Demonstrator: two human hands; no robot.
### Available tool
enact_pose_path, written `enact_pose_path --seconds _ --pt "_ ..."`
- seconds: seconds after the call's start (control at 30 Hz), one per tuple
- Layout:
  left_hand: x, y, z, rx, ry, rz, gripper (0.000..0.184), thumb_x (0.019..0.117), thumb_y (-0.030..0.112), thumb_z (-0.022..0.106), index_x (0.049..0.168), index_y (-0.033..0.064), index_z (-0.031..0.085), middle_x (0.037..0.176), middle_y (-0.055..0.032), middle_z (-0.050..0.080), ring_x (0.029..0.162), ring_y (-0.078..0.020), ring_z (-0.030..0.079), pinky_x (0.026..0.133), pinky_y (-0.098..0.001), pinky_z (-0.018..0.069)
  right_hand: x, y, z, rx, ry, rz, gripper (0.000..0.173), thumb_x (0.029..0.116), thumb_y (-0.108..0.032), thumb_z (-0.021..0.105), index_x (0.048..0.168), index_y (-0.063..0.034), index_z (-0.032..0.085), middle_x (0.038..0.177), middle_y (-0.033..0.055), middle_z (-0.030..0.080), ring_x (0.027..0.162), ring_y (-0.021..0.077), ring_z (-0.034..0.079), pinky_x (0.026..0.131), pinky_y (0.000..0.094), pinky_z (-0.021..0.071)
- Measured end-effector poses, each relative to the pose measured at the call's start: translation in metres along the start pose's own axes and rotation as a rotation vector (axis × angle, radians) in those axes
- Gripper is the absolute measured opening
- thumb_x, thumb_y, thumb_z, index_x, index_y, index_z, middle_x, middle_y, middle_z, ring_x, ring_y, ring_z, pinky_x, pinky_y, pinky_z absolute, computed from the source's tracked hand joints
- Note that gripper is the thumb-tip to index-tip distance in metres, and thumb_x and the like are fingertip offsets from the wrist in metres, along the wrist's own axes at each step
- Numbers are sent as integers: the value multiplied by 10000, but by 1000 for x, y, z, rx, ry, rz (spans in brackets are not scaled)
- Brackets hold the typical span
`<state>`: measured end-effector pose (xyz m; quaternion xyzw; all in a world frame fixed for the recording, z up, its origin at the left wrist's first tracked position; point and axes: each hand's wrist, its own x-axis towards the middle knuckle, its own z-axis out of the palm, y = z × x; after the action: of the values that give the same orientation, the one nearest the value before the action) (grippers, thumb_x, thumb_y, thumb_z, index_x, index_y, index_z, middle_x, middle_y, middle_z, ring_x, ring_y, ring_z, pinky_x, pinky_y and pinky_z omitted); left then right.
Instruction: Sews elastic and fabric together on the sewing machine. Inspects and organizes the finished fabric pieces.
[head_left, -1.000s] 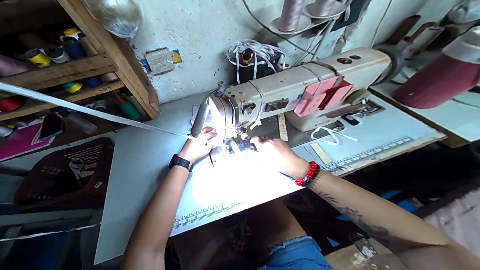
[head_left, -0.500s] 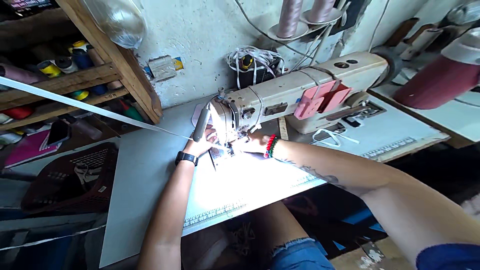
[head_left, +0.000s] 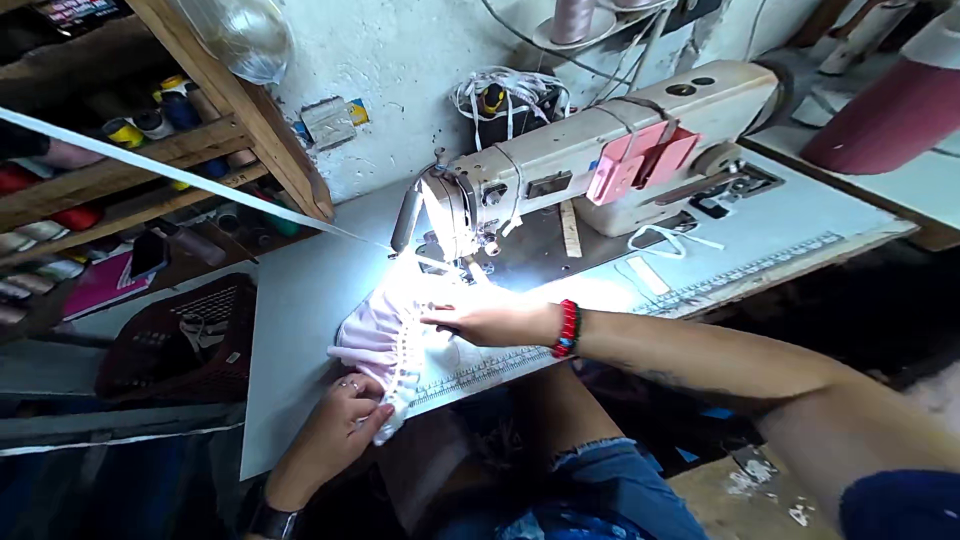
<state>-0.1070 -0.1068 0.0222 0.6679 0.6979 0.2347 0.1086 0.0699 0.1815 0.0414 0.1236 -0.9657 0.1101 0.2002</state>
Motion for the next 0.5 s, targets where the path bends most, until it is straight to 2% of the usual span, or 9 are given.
enact_pose_path --seconds 0.07,0.1,0.13,0.17,0.23,0.3,0.33,0.43,0.5 --pt "-15 -4 -15 256 58 -124 369 968 361 631 753 87 753 958 -64 752 1031 -273 697 981 -565 500 35 4 17 -25 -44 29 332 1006 -111 567 1312 -171 681 1314 79 672 1129 297 666 828 484 582" --pt "-18 -6 -23 357 73 -226 302 935 330 689 809 60 738 913 -106 740 974 -332 698 950 -627 475 44 1 24 -16 -110 85 295 994 -130 603 1271 -156 699 1303 97 674 1123 328 661 817 524 571" --pt "-19 -9 -33 409 78 -348 258 920 285 735 919 27 733 946 -165 732 995 -403 680 965 -678 433 49 -10 27 21 -221 158 214 984 -139 629 1176 -104 718 1188 144 685 1061 369 666 801 576 554" --pt "-17 -14 -42 434 87 -446 255 922 242 747 1042 18 733 1036 -208 727 1070 -458 651 993 -713 400 49 -29 30 92 -323 206 171 979 -122 627 1102 -45 718 1104 194 682 1011 401 663 806 606 528" --pt "-8 -24 -48 423 102 -506 210 943 129 703 1123 36 756 1192 -224 696 1193 -466 601 1032 -687 403 32 -75 36 280 -423 169 142 965 -36 610 1037 38 706 1022 233 687 947 406 674 814 599 527" --pt "13 -26 -38 361 90 -391 194 965 46 627 1089 30 775 1192 -204 700 1182 -390 639 1050 -575 482 18 -105 20 329 -501 70 135 931 -21 627 1025 23 714 1005 216 683 891 394 681 751 604 545" --pt "26 -23 -27 318 86 -288 202 969 29 603 1062 31 782 1170 -185 715 1163 -352 660 1044 -527 506 14 -105 13 347 -450 45 146 934 -25 623 1046 8 711 1009 205 679 877 376 683 731 584 549" --pt "68 -5 8 196 56 12 210 971 36 576 1017 44 781 1155 -113 737 1163 -253 675 1048 -419 525 6 -55 4 274 -54 118 236 974 -36 559 1140 -69 725 1062 130 718 914 284 713 780 492 587" --pt "91 7 32 133 50 154 206 967 50 572 1012 62 773 1137 -79 740 1108 -203 690 999 -374 552 -8 -10 8 112 34 163 260 945 -32 592 1141 -100 749 1147 90 735 1031 275 706 847 500 578"
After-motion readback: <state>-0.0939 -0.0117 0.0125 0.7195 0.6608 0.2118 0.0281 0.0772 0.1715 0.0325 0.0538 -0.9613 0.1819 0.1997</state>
